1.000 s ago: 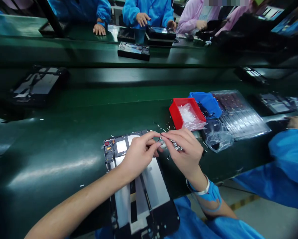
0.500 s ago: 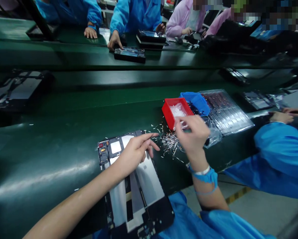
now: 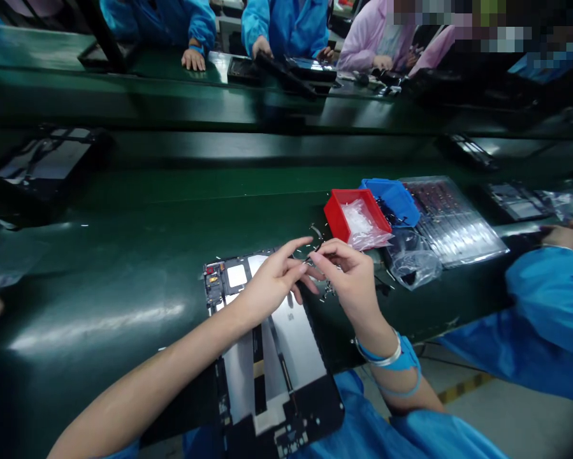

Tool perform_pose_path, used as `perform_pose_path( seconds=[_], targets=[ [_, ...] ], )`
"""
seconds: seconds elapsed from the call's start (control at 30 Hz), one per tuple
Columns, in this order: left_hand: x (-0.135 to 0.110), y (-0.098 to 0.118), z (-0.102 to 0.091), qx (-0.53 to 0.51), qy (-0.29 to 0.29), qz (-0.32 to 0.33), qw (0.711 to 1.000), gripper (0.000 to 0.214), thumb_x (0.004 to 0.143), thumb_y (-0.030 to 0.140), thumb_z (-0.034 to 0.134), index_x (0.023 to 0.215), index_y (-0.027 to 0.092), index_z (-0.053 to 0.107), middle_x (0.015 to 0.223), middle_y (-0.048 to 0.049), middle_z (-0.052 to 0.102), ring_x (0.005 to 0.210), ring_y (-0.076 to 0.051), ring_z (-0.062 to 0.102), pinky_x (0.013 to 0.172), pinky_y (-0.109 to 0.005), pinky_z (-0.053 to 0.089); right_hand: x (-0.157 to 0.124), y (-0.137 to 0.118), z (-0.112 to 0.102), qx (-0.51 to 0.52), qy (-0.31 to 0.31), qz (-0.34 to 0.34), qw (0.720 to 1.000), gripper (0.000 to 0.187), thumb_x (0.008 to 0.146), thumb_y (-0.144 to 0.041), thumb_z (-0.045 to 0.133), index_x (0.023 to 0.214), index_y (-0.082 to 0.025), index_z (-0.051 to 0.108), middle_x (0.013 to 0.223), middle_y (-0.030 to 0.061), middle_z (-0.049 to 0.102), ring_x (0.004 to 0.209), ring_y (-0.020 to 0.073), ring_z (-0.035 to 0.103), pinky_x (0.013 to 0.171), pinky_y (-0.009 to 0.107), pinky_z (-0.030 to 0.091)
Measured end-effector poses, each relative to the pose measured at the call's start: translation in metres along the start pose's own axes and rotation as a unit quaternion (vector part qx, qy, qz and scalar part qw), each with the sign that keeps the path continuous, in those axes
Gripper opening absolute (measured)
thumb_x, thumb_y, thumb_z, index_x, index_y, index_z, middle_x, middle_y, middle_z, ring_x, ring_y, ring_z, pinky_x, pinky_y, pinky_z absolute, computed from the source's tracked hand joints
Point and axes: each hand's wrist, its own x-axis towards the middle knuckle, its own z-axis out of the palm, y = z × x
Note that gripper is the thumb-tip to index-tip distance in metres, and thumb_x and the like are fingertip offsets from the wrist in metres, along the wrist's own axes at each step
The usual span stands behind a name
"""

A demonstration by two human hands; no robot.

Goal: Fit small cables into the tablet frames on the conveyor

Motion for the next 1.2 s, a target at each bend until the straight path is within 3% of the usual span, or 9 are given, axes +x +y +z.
perform_pose_path(
  seconds=[0.07,0.17,0.27,0.37,0.47,0.77,0.97,1.07,1.2],
  targets=[
    [-0.001,0.003,0.001,0.018,0.014,-0.010,1.000,0.015,0.086,0.024,0.054,0.096,0.012,0.057,0.072,-0.0061,0.067,0.058,-0.014,0.064,0.042,-0.018,0.045,0.002,0.003,-0.004,0.013,0.014,0.011,1.000,0.011,0.075,-0.024,0.065,0.065,-0.020,0.063,0.066,-0.0019,0.060,0.061,0.0107,0.055,0.054,0.024,0.043],
    [-0.002,0.007,0.001,0.032,0.033,-0.018,0.999,0.017,0.086,0.025,0.054,0.073,0.014,0.053,0.073,-0.0087,0.070,0.052,-0.012,0.062,0.040,-0.017,0.043,-0.002,0.001,-0.007,-0.008,0.021,-0.008,1.000,0.014,0.079,-0.026,0.063,0.066,-0.020,0.063,0.064,-0.0011,0.062,0.061,0.0124,0.058,0.055,0.026,0.044],
    [-0.002,0.007,0.000,0.030,0.050,-0.018,0.998,0.018,0.085,0.027,0.057,0.073,0.014,0.055,0.070,-0.0076,0.070,0.050,-0.012,0.062,0.039,-0.016,0.042,-0.009,-0.004,-0.006,-0.083,0.058,-0.124,0.987,0.014,0.084,-0.022,0.059,0.071,-0.021,0.065,0.069,0.0006,0.065,0.066,0.0143,0.060,0.060,0.029,0.048],
    [-0.002,0.005,-0.001,0.038,0.046,-0.003,0.998,0.020,0.084,0.030,0.058,0.076,0.012,0.059,0.061,-0.0055,0.066,0.048,-0.012,0.060,0.039,-0.017,0.042,-0.011,-0.005,-0.005,-0.208,0.066,-0.265,0.939,0.012,0.082,-0.013,0.061,0.081,-0.021,0.069,0.078,0.0036,0.071,0.072,0.0164,0.062,0.065,0.032,0.051],
    [-0.001,0.003,-0.001,0.057,0.045,0.012,0.997,0.016,0.084,0.024,0.056,0.084,0.011,0.065,0.058,-0.0034,0.064,0.048,-0.012,0.058,0.040,-0.018,0.042,-0.007,-0.003,-0.007,-0.279,0.041,-0.331,0.901,0.014,0.080,-0.008,0.062,0.085,-0.018,0.070,0.079,0.0067,0.072,0.073,0.0178,0.062,0.064,0.032,0.053],
    [-0.005,0.002,0.003,0.187,0.074,0.048,0.978,0.021,0.083,0.013,0.049,0.085,0.016,0.069,0.060,-0.0007,0.064,0.049,-0.011,0.057,0.043,-0.019,0.040,-0.005,-0.005,-0.012,-0.327,0.011,-0.356,0.876,0.015,0.081,-0.010,0.058,0.083,-0.020,0.069,0.075,0.0044,0.072,0.068,0.0164,0.062,0.061,0.030,0.053],
    [-0.002,0.007,0.003,0.106,0.079,-0.015,0.991,0.011,0.084,0.018,0.051,0.079,0.013,0.060,0.073,-0.0061,0.070,0.049,-0.010,0.060,0.038,-0.017,0.039,0.037,0.022,-0.061,-0.472,0.198,-0.231,0.828,0.018,0.085,-0.017,0.053,0.084,-0.021,0.070,0.076,0.0059,0.072,0.070,0.0213,0.062,0.062,0.036,0.048],
    [-0.003,0.008,0.001,0.086,0.074,-0.016,0.993,0.012,0.085,0.020,0.051,0.078,0.013,0.059,0.071,-0.0056,0.069,0.048,-0.009,0.059,0.037,-0.015,0.037,0.039,0.025,-0.068,-0.499,0.156,-0.252,0.815,0.018,0.085,-0.020,0.056,0.094,-0.017,0.070,0.084,0.0093,0.073,0.074,0.0233,0.062,0.061,0.036,0.048],
    [-0.002,0.005,0.000,0.075,0.037,0.006,0.997,0.015,0.083,0.023,0.051,0.074,0.014,0.057,0.068,-0.0051,0.068,0.045,-0.008,0.057,0.036,-0.015,0.034,0.012,0.007,-0.039,-0.396,0.048,-0.388,0.831,0.021,0.083,-0.012,0.060,0.099,-0.024,0.068,0.086,0.0040,0.072,0.077,0.0178,0.061,0.068,0.031,0.051]
  ],
)
